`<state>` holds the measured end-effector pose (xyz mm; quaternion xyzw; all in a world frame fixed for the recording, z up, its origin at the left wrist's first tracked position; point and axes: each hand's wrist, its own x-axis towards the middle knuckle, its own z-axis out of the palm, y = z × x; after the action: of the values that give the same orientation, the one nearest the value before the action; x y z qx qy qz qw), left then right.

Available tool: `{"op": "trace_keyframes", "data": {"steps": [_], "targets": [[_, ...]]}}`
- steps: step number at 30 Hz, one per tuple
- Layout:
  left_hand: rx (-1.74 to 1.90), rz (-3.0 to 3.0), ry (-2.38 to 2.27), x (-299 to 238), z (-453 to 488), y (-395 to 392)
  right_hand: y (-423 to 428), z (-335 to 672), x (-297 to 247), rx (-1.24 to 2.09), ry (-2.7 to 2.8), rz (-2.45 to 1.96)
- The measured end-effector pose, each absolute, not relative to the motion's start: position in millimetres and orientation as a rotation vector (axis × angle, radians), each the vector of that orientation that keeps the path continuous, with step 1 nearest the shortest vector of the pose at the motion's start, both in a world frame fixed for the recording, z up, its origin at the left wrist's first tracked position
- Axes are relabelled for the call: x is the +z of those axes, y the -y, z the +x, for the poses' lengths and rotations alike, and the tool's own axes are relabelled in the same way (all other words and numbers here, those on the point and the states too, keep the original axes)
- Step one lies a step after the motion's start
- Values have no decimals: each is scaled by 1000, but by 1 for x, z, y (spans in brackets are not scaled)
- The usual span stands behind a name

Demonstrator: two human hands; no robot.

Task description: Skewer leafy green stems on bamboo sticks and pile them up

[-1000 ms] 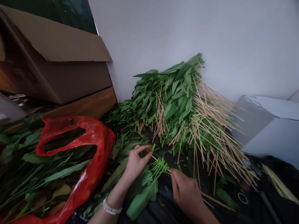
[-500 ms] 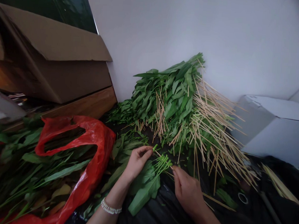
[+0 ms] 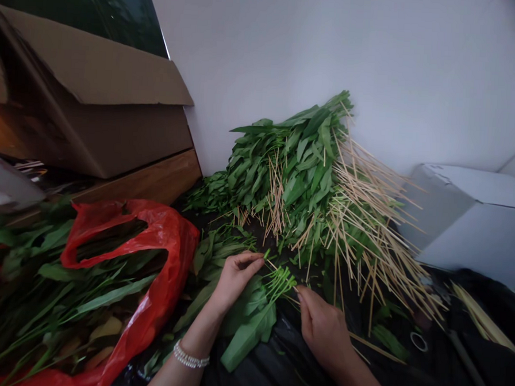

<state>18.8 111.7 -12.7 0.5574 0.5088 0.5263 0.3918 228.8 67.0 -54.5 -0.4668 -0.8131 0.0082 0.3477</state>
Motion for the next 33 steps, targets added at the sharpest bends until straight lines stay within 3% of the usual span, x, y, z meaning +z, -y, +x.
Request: {"op": "trace_keyframes", "data": {"steps": [33], "targets": [[1220,1077,-1154,-11,15,-110,-66,228,-58,35,2173,-1167]]}}
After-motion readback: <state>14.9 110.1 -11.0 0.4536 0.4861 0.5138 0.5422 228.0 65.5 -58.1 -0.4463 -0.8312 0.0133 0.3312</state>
